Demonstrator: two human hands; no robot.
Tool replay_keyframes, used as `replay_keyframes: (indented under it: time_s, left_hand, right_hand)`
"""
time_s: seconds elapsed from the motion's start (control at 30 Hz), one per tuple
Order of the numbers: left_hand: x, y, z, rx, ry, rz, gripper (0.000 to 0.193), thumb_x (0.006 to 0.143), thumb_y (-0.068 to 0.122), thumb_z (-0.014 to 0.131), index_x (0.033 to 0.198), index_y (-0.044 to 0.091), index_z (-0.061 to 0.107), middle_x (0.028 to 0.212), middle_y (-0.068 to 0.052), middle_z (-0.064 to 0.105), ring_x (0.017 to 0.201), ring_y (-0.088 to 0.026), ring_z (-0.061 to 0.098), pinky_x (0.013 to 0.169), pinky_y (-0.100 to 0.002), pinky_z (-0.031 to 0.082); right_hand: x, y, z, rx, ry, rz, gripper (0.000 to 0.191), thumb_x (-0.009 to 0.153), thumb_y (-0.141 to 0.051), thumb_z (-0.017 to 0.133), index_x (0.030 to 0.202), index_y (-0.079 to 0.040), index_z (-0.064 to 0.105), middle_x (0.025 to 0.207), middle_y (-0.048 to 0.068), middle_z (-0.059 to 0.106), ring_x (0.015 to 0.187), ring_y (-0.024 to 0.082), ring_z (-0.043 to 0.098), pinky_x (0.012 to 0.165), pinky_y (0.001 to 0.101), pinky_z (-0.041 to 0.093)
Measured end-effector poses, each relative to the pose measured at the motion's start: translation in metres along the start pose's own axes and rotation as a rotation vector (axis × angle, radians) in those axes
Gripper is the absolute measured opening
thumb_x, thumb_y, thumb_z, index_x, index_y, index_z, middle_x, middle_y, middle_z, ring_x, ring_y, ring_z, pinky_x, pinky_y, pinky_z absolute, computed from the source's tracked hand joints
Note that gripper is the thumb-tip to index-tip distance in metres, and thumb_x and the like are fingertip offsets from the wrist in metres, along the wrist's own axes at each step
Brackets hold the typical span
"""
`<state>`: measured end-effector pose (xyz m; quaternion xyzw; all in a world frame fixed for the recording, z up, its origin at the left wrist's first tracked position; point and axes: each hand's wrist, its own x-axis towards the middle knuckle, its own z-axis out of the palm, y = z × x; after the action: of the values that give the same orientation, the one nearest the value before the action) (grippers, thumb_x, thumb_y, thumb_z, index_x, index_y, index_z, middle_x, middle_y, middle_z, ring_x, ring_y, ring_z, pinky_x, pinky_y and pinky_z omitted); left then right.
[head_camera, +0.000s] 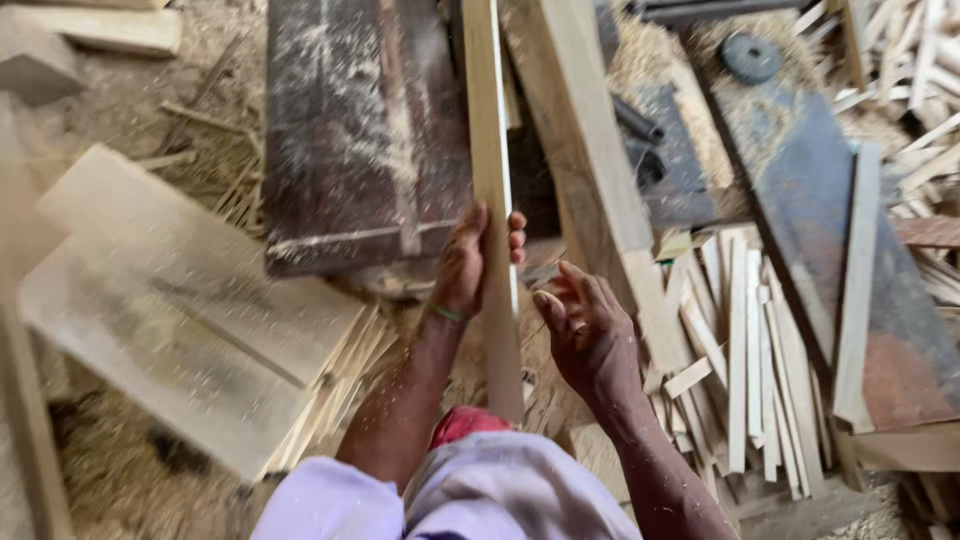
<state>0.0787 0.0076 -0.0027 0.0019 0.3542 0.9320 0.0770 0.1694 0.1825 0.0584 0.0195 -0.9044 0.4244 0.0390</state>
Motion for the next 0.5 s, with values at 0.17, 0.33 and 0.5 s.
replay_keyframes:
  time_s: [0.17, 0.33, 0.5]
  left_hand:
    - [-0.038, -0.002, -0.006, 0.118, 0.026, 0.200, 0.044, 0.111, 0.042, 0.048, 0.118, -0.001, 0.058, 0.104, -0.017, 0.069, 0.082, -0.021, 0.069, 0.069, -0.037, 0.063]
    - [-0.063, -0.021, -0.021, 0.898, 0.340, 0.373, 0.056, 0.108, 0.042, 0.047, 0.137, -0.006, 0.047, 0.119, -0.022, 0.068, 0.092, -0.025, 0.071, 0.072, -0.042, 0.065]
    - [-0.034, -0.012, -0.058, 1.199, 0.372, 0.147, 0.080, 0.100, 0.052, 0.052, 0.161, 0.006, 0.028, 0.135, -0.021, 0.065, 0.111, -0.034, 0.070, 0.094, -0.047, 0.062]
  right_hand:
    - [-0.061, -0.036, 0.025, 0.058, -0.250, 0.137, 0.095, 0.077, -0.036, 0.080, 0.159, -0.015, 0.036, 0.123, 0.018, 0.067, 0.100, 0.032, 0.073, 0.077, 0.0419, 0.063]
    - [-0.089, -0.007, 0.060, -0.066, -0.026, 0.064, 0.071, 0.088, -0.027, 0.078, 0.148, -0.006, 0.046, 0.113, 0.027, 0.063, 0.098, 0.042, 0.065, 0.081, 0.0475, 0.055]
    - [-0.122, 0.047, 0.081, 0.014, 0.107, 0.249, 0.058, 0.075, -0.030, 0.084, 0.122, -0.004, 0.063, 0.109, 0.020, 0.070, 0.095, 0.033, 0.073, 0.082, 0.0431, 0.059]
